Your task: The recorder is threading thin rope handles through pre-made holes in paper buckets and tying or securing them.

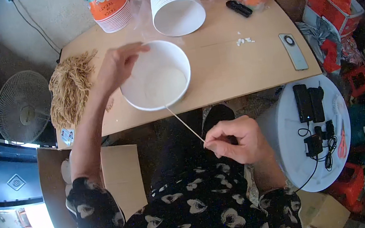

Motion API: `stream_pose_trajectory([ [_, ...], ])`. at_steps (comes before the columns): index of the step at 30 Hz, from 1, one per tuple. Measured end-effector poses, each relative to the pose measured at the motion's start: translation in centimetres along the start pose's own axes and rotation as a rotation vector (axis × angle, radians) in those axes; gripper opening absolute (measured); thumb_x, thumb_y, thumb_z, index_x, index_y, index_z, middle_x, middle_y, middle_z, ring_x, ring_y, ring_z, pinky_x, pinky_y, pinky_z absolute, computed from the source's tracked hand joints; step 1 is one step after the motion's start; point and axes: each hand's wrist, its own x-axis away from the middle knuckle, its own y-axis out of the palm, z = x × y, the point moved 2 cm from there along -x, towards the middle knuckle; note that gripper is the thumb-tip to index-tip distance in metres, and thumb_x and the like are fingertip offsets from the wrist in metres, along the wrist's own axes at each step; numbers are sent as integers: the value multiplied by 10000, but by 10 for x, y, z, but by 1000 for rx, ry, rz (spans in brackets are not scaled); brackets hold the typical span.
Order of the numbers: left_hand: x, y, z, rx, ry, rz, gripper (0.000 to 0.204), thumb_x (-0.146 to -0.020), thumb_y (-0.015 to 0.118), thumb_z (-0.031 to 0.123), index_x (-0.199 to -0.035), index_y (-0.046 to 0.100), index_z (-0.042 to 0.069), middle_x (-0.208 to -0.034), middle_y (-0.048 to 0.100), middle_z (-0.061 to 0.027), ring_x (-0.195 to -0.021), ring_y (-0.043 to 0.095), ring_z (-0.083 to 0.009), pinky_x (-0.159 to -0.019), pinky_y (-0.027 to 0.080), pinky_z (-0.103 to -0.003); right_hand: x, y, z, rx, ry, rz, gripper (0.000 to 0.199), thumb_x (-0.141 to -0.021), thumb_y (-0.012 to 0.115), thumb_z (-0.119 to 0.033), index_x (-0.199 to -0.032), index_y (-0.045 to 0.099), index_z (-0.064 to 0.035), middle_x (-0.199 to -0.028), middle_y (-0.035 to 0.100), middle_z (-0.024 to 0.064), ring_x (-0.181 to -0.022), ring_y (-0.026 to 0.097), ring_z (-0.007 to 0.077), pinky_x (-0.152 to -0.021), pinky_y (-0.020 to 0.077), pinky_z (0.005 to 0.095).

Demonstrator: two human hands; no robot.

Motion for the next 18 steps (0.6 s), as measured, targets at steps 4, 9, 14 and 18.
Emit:
stream_pose_trajectory([
  [4,-14,-11,-31,-62,92,4,249,-826,632,-60,-1025,732,50,-1140,704,-138,-961,694,-335,-861,563,-388,6,23,-5,-36,-30,-107,67,-902,683,-45,-928,699,15,-683,685,59,-576,635,78,-516,470,218],
  [9,4,-11,36,-247,336,404,331,-832,733,84,-1155,663,76,-1175,680,-104,-937,701,-318,-774,584,-395,4,46,5,-7,81,-92,71,-909,667,-32,-964,686,9,-706,672,42,-585,621,63,-512,463,213],
  [14,100,-3,146,359,225,-113,516,-774,809,301,-1189,656,35,-1159,687,-136,-983,701,-312,-841,572,-366,-16,55,16,-134,79,-2,79,-930,639,-35,-970,664,28,-750,656,36,-627,589,49,-557,469,212],
  [18,131,16,134,353,74,-94,382,-808,772,107,-1175,679,56,-909,683,-92,-743,691,-233,-635,567,-334,-22,53,19,-210,165,-10,89,-941,639,-52,-939,663,34,-704,627,22,-607,567,46,-547,459,214],
])
